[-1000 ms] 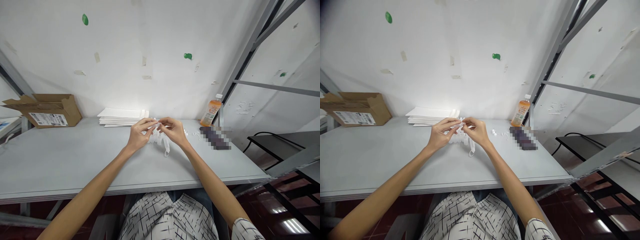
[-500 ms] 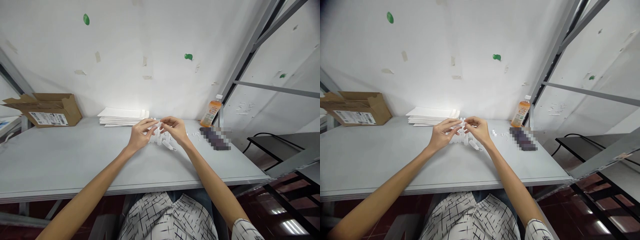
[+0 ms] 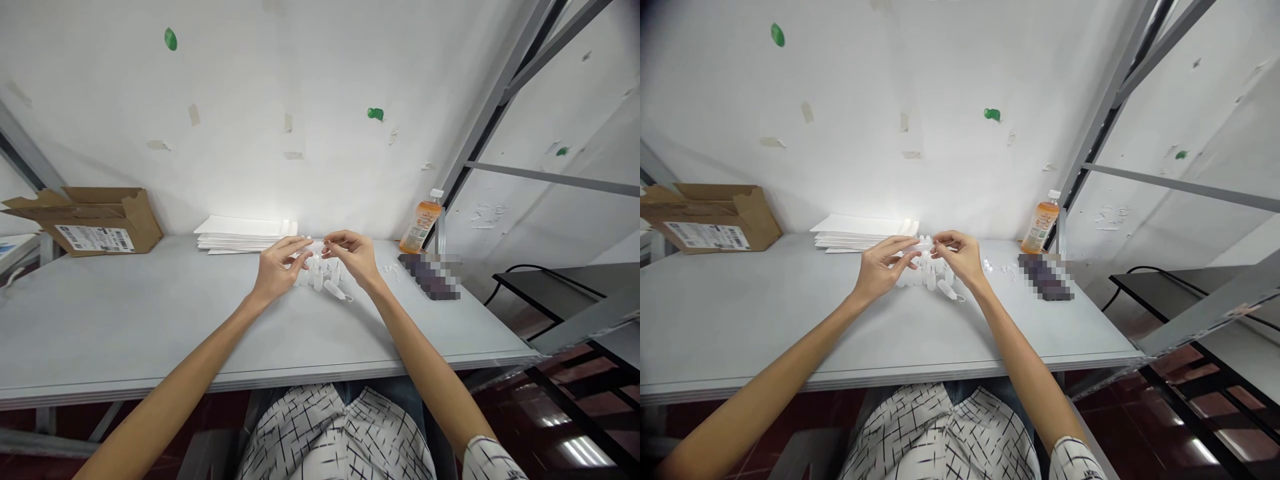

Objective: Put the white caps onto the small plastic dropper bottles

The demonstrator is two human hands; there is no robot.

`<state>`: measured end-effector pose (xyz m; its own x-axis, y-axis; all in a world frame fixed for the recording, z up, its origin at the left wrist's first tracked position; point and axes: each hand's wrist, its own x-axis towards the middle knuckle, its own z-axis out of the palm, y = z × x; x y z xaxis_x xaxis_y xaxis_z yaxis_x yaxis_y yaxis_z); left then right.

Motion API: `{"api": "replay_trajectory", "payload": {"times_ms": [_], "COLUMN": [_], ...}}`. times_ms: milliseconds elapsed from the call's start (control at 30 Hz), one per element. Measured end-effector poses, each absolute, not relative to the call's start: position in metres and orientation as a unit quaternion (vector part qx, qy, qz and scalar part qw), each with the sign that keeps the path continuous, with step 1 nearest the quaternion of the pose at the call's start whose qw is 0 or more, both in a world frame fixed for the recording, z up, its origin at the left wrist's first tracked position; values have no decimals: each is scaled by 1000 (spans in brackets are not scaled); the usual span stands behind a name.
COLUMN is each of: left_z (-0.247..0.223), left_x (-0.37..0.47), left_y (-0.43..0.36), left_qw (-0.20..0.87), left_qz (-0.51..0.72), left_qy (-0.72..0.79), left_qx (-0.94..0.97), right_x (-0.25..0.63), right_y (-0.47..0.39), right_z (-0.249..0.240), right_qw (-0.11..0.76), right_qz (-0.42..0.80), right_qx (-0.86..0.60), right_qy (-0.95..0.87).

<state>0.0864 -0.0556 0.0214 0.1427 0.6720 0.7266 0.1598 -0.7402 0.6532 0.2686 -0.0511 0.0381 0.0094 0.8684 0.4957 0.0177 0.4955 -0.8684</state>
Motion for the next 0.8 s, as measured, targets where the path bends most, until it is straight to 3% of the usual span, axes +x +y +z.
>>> {"api": "replay_trajectory", "payload": {"times_ms": [200, 300, 567, 800], "left_z": [28, 29, 27, 26], "left_x": [83, 81, 81, 81], "left_y": [-55, -54, -54, -53], "left_qw": [188, 183, 172, 167], "left_qz": [628, 631, 624, 624], "left_qy": [311, 337, 340, 335], "left_qx": [688, 675, 683, 686], "right_x": [303, 333, 394, 410], "right_y": [-37, -27, -21, -22], "right_z": [42, 38, 33, 28], "right_qw": [658, 642, 463, 307], "right_qz": [279, 219, 115, 179], "right_qx": [-376, -435, -631, -724], "right_qy": [-590, -593, -612, -591]}}
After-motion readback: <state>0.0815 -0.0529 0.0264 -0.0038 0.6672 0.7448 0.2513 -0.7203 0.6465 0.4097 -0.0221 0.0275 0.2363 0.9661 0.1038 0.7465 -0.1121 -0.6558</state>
